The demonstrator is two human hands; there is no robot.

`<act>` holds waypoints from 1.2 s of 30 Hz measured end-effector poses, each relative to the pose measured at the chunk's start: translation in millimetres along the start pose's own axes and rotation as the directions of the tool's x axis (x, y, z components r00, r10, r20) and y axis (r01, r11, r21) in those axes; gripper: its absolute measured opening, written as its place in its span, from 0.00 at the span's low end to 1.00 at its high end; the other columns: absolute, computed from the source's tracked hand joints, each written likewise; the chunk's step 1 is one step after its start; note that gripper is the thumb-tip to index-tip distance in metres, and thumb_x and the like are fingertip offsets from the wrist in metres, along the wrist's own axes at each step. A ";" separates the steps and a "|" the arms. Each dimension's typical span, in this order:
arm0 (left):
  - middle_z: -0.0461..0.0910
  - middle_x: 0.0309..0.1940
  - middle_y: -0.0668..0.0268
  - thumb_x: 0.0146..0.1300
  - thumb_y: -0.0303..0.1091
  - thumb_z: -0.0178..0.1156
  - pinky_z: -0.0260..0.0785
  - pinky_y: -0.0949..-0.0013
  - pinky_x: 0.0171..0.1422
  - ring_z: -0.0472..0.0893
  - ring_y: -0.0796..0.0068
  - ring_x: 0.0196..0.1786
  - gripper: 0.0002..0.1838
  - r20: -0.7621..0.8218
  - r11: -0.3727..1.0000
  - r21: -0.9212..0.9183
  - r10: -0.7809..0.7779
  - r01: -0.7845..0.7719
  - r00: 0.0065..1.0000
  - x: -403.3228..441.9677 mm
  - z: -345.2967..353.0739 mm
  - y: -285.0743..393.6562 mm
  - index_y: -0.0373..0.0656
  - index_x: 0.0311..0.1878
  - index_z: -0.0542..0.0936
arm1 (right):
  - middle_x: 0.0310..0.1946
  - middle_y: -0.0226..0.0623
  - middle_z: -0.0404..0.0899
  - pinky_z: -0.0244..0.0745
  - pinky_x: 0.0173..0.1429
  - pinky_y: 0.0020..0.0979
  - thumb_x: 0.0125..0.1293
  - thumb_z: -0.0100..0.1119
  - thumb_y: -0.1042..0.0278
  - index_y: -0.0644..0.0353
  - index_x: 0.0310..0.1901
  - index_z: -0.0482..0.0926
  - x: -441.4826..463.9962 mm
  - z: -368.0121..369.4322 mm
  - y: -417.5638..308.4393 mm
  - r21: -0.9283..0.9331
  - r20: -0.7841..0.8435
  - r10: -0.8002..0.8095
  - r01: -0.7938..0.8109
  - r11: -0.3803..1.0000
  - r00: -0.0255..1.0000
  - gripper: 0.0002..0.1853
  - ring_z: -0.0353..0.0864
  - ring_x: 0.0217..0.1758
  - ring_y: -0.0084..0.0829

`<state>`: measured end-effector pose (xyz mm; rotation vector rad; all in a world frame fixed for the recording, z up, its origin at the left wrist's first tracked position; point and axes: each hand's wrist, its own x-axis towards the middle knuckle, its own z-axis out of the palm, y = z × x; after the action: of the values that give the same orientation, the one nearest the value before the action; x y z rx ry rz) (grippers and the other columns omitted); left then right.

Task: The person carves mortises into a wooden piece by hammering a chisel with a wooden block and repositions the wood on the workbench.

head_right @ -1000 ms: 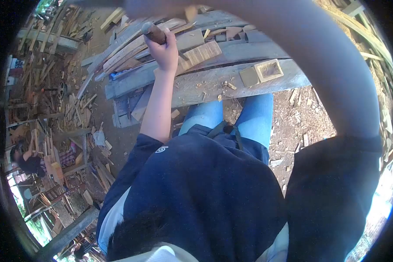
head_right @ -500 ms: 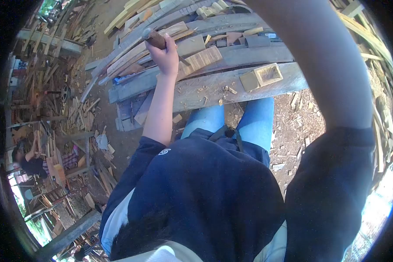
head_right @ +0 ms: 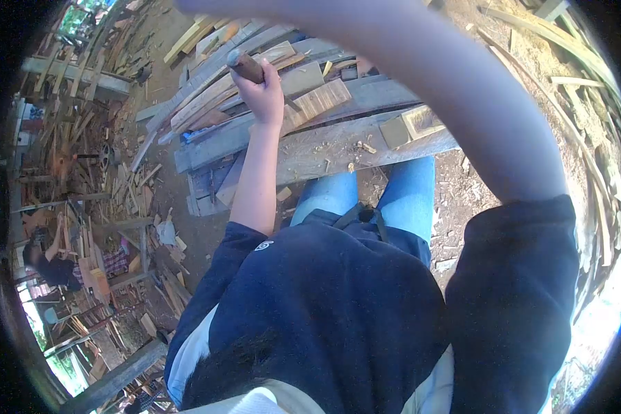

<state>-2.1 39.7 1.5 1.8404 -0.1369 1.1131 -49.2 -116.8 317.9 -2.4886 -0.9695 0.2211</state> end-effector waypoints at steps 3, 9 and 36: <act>0.77 0.34 0.58 0.66 0.29 0.61 0.72 0.70 0.30 0.79 0.75 0.25 0.26 -0.077 0.915 0.278 0.324 -0.292 0.943 8.8 -3.1 10.4 0.32 0.61 0.61 | 0.41 0.41 0.84 0.81 0.45 0.32 0.63 0.60 0.62 0.64 0.55 0.78 16.9 57.6 26.7 -0.172 0.087 0.079 -0.063 0.983 0.993 0.22 0.85 0.43 0.35; 0.77 0.36 0.58 0.65 0.28 0.62 0.73 0.69 0.35 0.80 0.73 0.32 0.23 0.056 0.992 -0.063 -0.102 0.106 0.993 -2.0 1.3 4.0 0.32 0.58 0.64 | 0.31 0.49 0.80 0.78 0.30 0.33 0.68 0.49 0.67 0.74 0.56 0.71 -15.1 -5.2 -36.7 0.186 0.003 0.331 -0.326 0.927 0.944 0.21 0.82 0.26 0.34; 0.71 0.27 0.69 0.66 0.32 0.53 0.70 0.60 0.50 0.73 0.73 0.35 0.02 -0.017 0.455 -0.848 -0.536 0.272 0.844 -35.1 -104.3 18.9 0.50 0.39 0.69 | 0.35 0.52 0.79 0.86 0.31 0.37 0.72 0.52 0.69 0.62 0.58 0.60 -183.4 244.8 130.1 0.995 0.092 0.796 -0.080 -0.055 0.598 0.17 0.86 0.28 0.40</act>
<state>-98.0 96.9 2.6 0.7585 -0.0202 0.7338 -181.8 -237.1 37.8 -1.2200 0.4526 0.2164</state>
